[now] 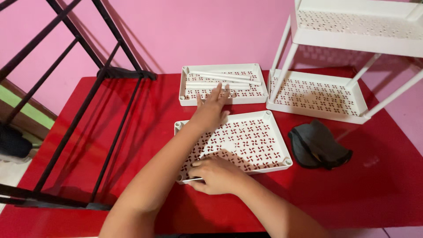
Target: The person disassembles a white plastic two-tier shelf on a red table. They remove the top tray, then pull out and place aside the vertical support rods one by one, leaving the trays and rods separated on the table.
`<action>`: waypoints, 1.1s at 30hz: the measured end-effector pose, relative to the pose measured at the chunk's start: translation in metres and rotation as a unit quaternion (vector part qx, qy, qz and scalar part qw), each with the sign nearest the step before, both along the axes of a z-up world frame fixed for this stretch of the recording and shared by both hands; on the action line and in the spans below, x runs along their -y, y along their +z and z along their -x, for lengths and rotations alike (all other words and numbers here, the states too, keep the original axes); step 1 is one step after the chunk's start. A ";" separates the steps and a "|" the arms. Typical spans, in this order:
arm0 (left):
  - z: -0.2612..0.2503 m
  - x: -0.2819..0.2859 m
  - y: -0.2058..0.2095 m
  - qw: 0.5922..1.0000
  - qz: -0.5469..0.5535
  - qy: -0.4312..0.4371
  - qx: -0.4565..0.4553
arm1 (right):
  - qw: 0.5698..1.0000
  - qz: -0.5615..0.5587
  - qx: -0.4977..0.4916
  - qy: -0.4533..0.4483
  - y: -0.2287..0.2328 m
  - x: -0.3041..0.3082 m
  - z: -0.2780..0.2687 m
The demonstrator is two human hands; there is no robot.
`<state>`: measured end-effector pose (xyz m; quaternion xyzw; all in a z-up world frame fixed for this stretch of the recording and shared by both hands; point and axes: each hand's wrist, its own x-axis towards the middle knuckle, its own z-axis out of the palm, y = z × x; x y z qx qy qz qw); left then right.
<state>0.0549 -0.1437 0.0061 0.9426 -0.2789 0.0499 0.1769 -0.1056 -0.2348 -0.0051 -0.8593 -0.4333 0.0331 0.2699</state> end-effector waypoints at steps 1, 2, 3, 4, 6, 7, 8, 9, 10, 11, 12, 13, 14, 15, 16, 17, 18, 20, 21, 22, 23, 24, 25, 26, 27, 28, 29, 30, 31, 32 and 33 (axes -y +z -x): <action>0.008 -0.003 0.000 1.000 -0.015 -0.010 -0.008 | 1.000 0.004 0.009 0.000 -0.002 0.000 0.001; 0.017 -0.007 0.001 0.999 -0.020 -0.020 -0.026 | 1.000 0.007 0.020 0.002 -0.004 -0.001 0.000; 0.027 -0.012 0.001 0.998 -0.025 -0.030 -0.045 | 0.999 -0.006 0.039 -0.003 -0.006 -0.003 0.000; 0.035 -0.016 0.003 0.997 -0.031 -0.040 -0.061 | 0.998 -0.020 0.060 -0.010 -0.007 -0.004 0.000; 0.052 -0.023 0.005 0.994 -0.069 -0.051 -0.071 | 0.993 -0.061 0.105 -0.011 -0.011 -0.006 0.000; 0.060 -0.026 0.005 0.992 -0.088 -0.056 -0.075 | 0.988 -0.088 0.129 -0.006 -0.012 -0.007 0.000; 0.067 -0.032 0.006 0.994 -0.069 -0.056 -0.069 | 0.982 -0.114 0.153 -0.001 -0.012 -0.007 0.000; 0.074 -0.039 0.008 0.995 -0.051 -0.056 -0.063 | 0.982 -0.113 0.150 -0.006 -0.011 -0.006 0.001; 0.079 -0.046 0.011 0.996 -0.034 -0.056 -0.053 | 0.982 -0.113 0.150 -0.011 -0.008 -0.005 0.001; 0.084 -0.052 0.015 0.998 -0.011 -0.041 -0.049 | 0.982 -0.114 0.150 -0.016 -0.004 -0.004 0.000; 0.090 -0.058 0.018 0.999 0.011 -0.025 -0.046 | 0.986 -0.097 0.130 -0.033 0.000 -0.002 0.001; 0.097 -0.064 0.021 0.998 0.034 -0.009 -0.042 | 0.989 -0.080 0.110 -0.051 0.005 0.001 0.002; 0.105 -0.068 0.024 0.997 0.056 -0.002 -0.054 | 0.992 -0.064 0.088 -0.069 0.011 0.006 0.001; 0.115 -0.071 0.028 0.995 0.079 0.005 -0.066 | 0.986 -0.100 0.106 -0.083 0.018 0.011 -0.001; 0.124 -0.073 0.032 0.992 0.100 0.010 -0.075 | 0.977 -0.138 0.126 -0.099 0.025 0.018 -0.006; 0.138 -0.069 0.033 0.992 0.081 0.017 -0.094 | 0.967 -0.176 0.146 -0.113 0.032 0.026 -0.009; 0.155 -0.060 0.031 0.991 0.063 0.025 -0.112 | 0.952 -0.215 0.144 -0.164 0.038 0.039 -0.011; 0.190 -0.042 0.025 0.993 0.076 -0.044 -0.084 | 0.911 -0.266 0.163 -0.269 0.046 0.070 -0.009; 0.196 -0.038 0.025 0.994 0.045 -0.058 -0.086 | 0.886 -0.278 0.184 -0.323 0.049 0.089 -0.008; 0.203 -0.034 0.022 0.993 0.014 -0.072 -0.093 | 0.877 -0.246 0.193 -0.364 0.049 0.109 -0.005; 0.206 -0.033 0.020 0.991 -0.017 -0.085 -0.100 | 0.866 -0.214 0.202 -0.404 0.047 0.131 -0.003; 0.206 -0.032 0.019 0.991 -0.019 -0.073 -0.106 | 0.858 -0.161 0.202 -0.443 0.044 0.153 0.000; 0.203 -0.034 0.017 0.991 -0.021 -0.062 -0.113 | 0.846 -0.107 0.202 -0.481 0.038 0.173 0.003; 0.202 -0.036 0.015 0.991 -0.023 -0.052 -0.120 | 0.837 -0.068 0.214 -0.499 0.029 0.192 0.009; 0.199 -0.040 0.013 0.990 -0.038 -0.046 -0.131 | 0.826 -0.030 0.225 -0.515 0.017 0.208 0.015; 0.193 -0.043 0.011 0.988 -0.050 -0.040 -0.143 | 0.815 0.012 0.235 -0.530 0.005 0.222 0.022; 0.190 -0.048 0.007 0.985 -0.063 -0.034 -0.155 | 0.819 0.030 0.205 -0.535 -0.007 0.232 0.027; 0.187 -0.053 0.004 0.988 -0.056 -0.026 -0.141 | 0.822 0.045 0.177 -0.539 -0.017 0.238 0.029; 0.182 -0.058 0.000 0.990 -0.049 -0.017 -0.128 | 0.824 0.060 0.148 -0.543 -0.027 0.243 0.031; 0.178 -0.064 -0.003 0.992 -0.043 -0.007 -0.115 | 0.835 0.057 0.157 -0.525 -0.035 0.243 0.034; 0.173 -0.069 -0.006 0.992 -0.048 0.004 -0.117 | 0.845 0.053 0.166 -0.506 -0.042 0.240 0.036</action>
